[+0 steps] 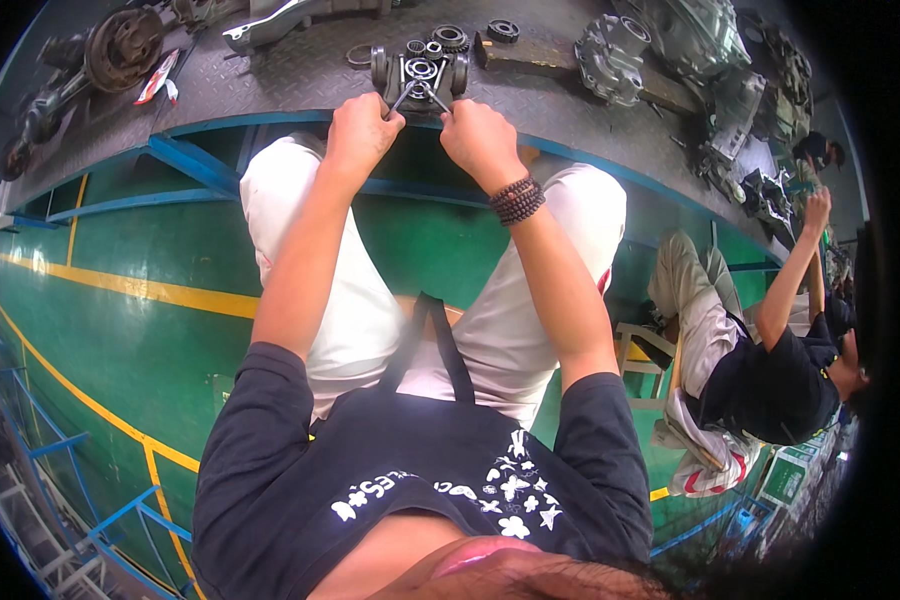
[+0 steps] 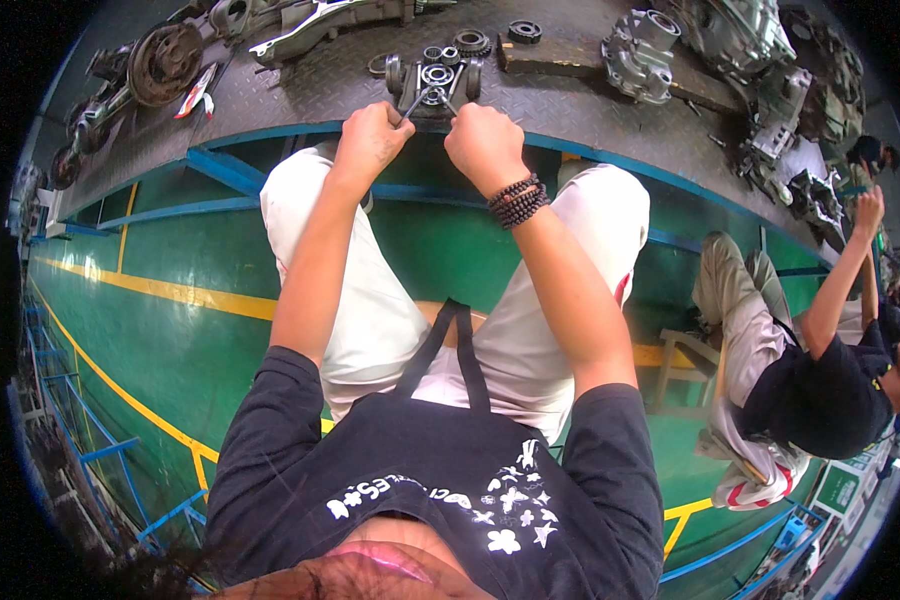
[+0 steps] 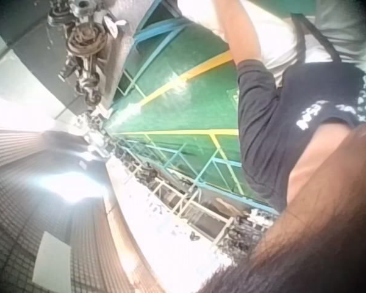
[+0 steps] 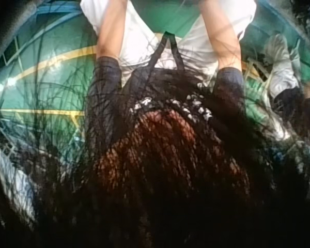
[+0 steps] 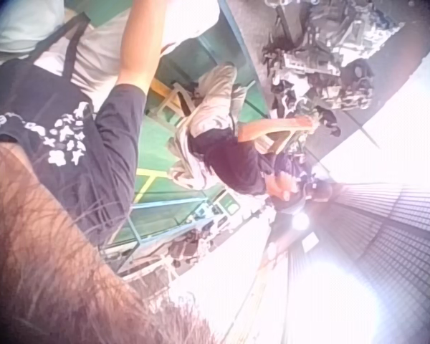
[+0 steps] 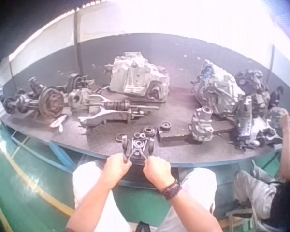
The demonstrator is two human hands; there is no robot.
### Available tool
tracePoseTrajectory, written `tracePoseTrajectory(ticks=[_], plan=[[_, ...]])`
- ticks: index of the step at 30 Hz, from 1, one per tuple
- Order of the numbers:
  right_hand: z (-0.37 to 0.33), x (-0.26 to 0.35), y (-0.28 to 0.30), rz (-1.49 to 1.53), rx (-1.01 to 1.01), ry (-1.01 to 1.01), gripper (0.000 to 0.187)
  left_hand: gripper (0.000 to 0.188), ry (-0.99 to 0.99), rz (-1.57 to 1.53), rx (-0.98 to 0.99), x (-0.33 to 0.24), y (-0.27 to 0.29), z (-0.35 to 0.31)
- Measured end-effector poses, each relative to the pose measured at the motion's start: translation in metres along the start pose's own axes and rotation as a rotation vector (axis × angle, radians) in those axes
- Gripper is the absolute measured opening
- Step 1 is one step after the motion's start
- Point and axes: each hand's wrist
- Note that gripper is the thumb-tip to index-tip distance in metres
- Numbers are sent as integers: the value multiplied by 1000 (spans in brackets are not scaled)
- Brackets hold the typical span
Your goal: The person places several metal bearings and seals into a mechanical housing by hand, then uses a thin metal rod to align the components within the housing.
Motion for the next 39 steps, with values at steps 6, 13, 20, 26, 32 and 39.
tracePoseTrajectory(ticks=[6, 13, 20, 26, 32, 39], plan=[[3, 0, -2, 7, -21, -31, 25, 26, -27, 39, 5, -3, 5, -4], [18, -4, -7, 53, 20, -60, 27, 28, 45, 50, 84, -2, 20, -14], [16, -8, -5, 54, 40, -46, 29, 29, 30, 69, 74, 0, 14, -11], [1, -1, 1, 31, 71, -35, 29, 31, 9, 59, 36, 1, 4, 0], [0, -1, 0, 18, 17, -7, 27, 31, 20, 53, 11, -3, -2, 2], [9, -5, -8, 12, -52, -16, 26, 31, 23, 86, 57, -5, 8, -10]])
Point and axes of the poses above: each hand's wrist, its own z-axis towards the middle knuckle, its own y-axis out of the back of the hand, x = y × z, and after that the axes turned 7 degrees about y, right-handed
